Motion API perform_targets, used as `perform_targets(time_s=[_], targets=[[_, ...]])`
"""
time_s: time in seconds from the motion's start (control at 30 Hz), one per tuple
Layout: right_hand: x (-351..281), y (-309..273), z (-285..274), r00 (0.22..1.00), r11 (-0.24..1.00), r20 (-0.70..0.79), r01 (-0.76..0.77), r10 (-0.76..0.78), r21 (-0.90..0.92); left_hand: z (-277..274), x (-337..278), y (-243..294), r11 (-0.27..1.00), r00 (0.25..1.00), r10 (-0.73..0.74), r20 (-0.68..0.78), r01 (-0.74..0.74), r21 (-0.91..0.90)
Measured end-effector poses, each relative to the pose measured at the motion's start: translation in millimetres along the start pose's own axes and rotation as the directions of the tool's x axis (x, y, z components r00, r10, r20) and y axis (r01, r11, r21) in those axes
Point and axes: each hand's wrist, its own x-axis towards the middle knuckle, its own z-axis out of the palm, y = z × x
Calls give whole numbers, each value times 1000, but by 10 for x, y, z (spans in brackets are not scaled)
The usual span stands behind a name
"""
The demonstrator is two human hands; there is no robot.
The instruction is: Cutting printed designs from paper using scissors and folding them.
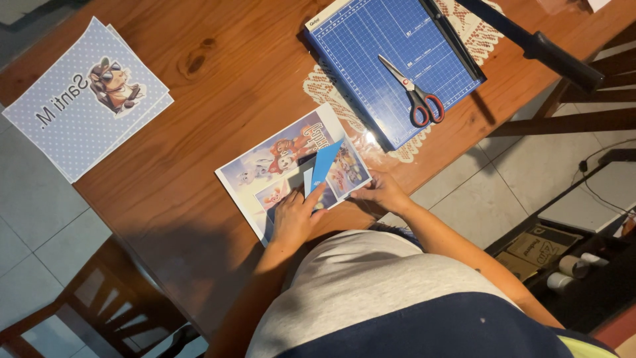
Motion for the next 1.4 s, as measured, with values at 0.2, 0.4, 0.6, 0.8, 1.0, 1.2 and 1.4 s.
perform_targets(time_s=[0.2, 0.4, 0.6, 0.8, 1.0, 1.2, 1.4], targets=[[11, 72, -18, 1000, 1000, -14, -2, 2, 25, -85, 49, 18, 999, 1000, -6, -20, 6, -37], [27, 92, -96, 988, 996, -144, -69, 60, -55, -161, 67, 13, 1000, 1000, 9, 18, -9, -28], [233, 499, -265, 972, 990, -187, -133, 141, 50, -1115, 736, -198, 953, 942, -283, 181, 297, -57], [374, 807, -455, 990, 993, -104, -84, 93, 83, -2093, 1831, -742, 978, 843, 203, -497, -197, 66], [334, 695, -331, 965, 986, -223, -117, 142, 122, -1543, 2327, -1755, 953, 855, 303, -420, -269, 139], [340, 662, -277, 940, 961, -248, -186, 234, 204, -691, 2299, -2976, 935, 948, 280, 153, -306, 181], [250, 321, -83, 934, 957, -274, -164, 229, 238, -761, 2450, -3323, 954, 798, -41, 601, -147, 260]])
